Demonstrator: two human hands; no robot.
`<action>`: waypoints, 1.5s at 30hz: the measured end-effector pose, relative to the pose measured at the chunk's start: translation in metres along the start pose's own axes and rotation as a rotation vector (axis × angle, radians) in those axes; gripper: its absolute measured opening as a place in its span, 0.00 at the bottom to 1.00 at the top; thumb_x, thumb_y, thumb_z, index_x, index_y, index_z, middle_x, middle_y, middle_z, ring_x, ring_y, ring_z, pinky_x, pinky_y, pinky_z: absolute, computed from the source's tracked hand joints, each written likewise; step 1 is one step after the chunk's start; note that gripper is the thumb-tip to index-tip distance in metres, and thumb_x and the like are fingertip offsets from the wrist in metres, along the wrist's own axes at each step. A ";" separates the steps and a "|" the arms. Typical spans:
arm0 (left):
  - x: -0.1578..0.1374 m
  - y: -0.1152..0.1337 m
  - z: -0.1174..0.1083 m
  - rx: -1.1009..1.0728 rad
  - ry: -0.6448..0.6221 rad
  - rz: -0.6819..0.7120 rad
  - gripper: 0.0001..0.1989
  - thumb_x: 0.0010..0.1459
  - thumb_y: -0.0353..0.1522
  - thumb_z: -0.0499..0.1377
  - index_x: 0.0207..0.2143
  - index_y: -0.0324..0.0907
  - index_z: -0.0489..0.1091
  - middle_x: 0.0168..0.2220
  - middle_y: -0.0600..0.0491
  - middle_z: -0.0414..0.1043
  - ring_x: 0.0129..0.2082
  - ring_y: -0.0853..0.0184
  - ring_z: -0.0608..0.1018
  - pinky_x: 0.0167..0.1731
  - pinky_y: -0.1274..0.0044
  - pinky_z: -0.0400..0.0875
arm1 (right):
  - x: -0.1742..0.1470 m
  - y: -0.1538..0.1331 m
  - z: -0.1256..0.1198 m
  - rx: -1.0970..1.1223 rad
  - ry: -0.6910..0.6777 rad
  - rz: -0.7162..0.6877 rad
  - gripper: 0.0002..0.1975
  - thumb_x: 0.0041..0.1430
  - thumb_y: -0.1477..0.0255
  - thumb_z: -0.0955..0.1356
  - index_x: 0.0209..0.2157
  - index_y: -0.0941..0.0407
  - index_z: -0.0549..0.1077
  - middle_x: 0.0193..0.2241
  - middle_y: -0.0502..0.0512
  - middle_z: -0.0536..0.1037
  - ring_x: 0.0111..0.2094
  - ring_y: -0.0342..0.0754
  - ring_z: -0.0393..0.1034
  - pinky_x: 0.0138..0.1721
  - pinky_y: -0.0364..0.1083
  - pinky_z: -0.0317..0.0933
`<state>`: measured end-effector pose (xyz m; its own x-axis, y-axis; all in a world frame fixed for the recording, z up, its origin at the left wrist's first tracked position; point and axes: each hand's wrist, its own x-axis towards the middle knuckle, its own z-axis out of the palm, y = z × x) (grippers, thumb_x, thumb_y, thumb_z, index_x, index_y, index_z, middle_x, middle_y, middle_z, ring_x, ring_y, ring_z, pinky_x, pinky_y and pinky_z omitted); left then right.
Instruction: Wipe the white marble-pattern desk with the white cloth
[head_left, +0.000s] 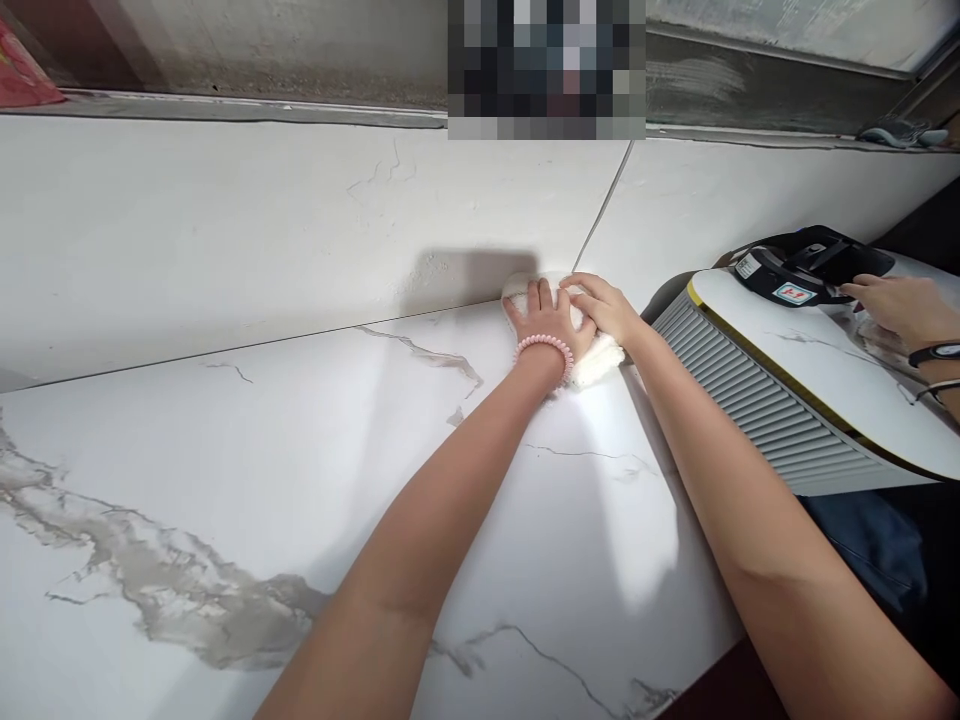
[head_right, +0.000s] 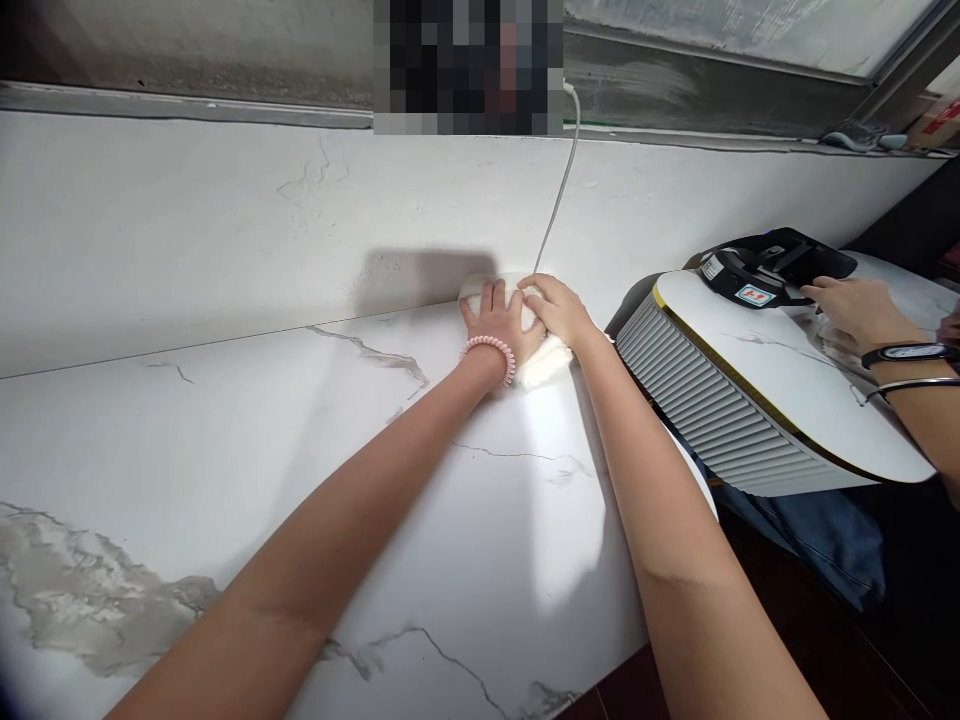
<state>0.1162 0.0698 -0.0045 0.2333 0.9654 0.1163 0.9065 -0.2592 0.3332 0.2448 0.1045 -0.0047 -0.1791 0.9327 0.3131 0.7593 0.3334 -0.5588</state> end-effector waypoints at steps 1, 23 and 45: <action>-0.001 0.000 0.000 0.004 -0.003 0.000 0.33 0.63 0.47 0.39 0.65 0.42 0.52 0.70 0.48 0.43 0.69 0.56 0.44 0.64 0.53 0.37 | -0.001 0.000 0.000 0.010 0.006 -0.004 0.19 0.54 0.68 0.61 0.45 0.53 0.74 0.52 0.55 0.74 0.57 0.57 0.64 0.61 0.57 0.54; -0.104 0.039 -0.002 -0.003 0.014 0.121 0.35 0.62 0.47 0.44 0.65 0.36 0.52 0.69 0.40 0.44 0.69 0.52 0.46 0.62 0.48 0.39 | -0.126 -0.015 -0.037 -0.246 -0.116 -0.025 0.25 0.60 0.63 0.61 0.59 0.49 0.64 0.66 0.55 0.57 0.67 0.58 0.47 0.64 0.64 0.43; -0.235 0.020 -0.026 0.042 -0.019 0.275 0.40 0.61 0.50 0.46 0.66 0.31 0.51 0.68 0.34 0.43 0.68 0.45 0.45 0.62 0.46 0.39 | -0.246 -0.109 -0.022 -0.393 -0.106 -0.007 0.26 0.63 0.60 0.57 0.60 0.53 0.61 0.66 0.61 0.56 0.67 0.58 0.47 0.63 0.66 0.45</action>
<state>0.0701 -0.1627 -0.0014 0.4786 0.8596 0.1790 0.8220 -0.5103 0.2528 0.2199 -0.1647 -0.0035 -0.2329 0.9466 0.2232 0.9356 0.2807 -0.2142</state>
